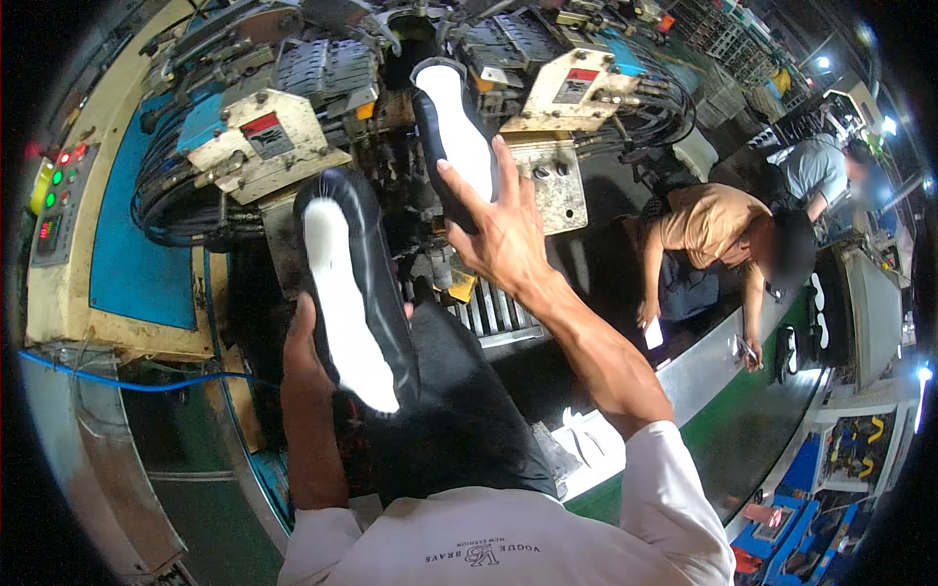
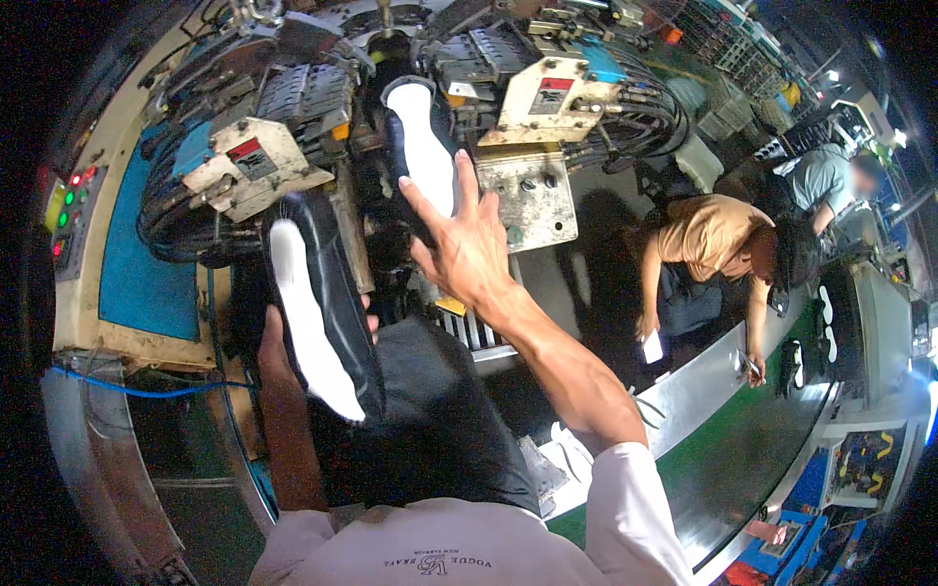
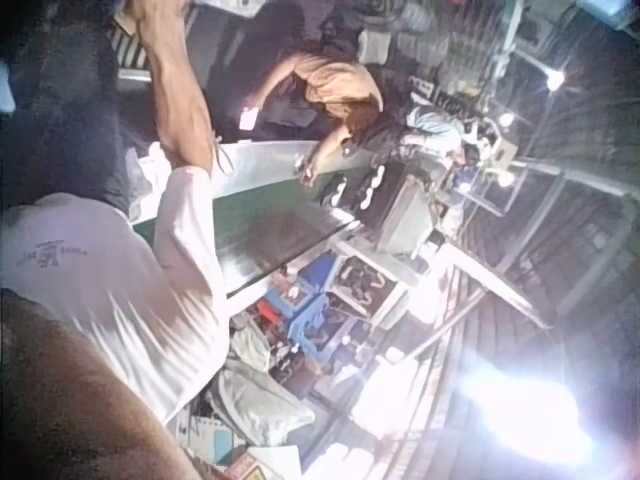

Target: Operating a lasting machine to shape the toe of a shoe onto a last in a factory environment.

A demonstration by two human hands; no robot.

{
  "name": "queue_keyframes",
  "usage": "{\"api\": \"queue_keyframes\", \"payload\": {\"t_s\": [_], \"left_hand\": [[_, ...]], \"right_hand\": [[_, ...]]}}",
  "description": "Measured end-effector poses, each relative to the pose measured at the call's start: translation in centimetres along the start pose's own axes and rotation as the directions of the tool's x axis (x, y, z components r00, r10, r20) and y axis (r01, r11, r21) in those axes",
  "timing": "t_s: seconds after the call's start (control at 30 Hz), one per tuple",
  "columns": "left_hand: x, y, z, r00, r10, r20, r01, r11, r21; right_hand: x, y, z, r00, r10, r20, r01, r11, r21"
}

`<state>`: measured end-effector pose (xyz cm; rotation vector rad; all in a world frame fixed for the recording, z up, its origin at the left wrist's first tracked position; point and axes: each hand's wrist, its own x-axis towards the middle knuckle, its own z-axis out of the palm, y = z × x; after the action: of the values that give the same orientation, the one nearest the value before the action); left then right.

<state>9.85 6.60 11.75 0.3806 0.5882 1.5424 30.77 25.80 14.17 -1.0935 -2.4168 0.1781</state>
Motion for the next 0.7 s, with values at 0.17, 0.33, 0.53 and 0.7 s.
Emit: {"api": "queue_keyframes", "payload": {"t_s": [0.17, 0.33, 0.53, 0.7], "left_hand": [[-7.0, -1.6, -1.7, 0.979, -0.058, -0.196, 0.095, 0.978, 0.183], [-10.4, -3.1, -2.1, 0.973, -0.101, -0.208, 0.148, 0.963, 0.227], [-11.4, -5.1, -2.1, 0.935, -0.100, -0.341, 0.162, 0.974, 0.160], [-10.5, -5.3, -1.0, 0.923, -0.130, -0.363, 0.193, 0.971, 0.144]], "right_hand": [[1.3, -0.4, 3.5, 0.995, 0.096, -0.020, -0.095, 0.995, 0.016], [-0.4, 0.8, 4.7, 0.983, 0.025, -0.182, -0.015, 0.998, 0.057], [-1.1, 1.5, 4.4, 0.982, 0.001, -0.187, 0.009, 0.998, 0.054], [0.2, -0.4, 4.3, 0.999, -0.024, -0.041, 0.022, 0.998, -0.052]]}}
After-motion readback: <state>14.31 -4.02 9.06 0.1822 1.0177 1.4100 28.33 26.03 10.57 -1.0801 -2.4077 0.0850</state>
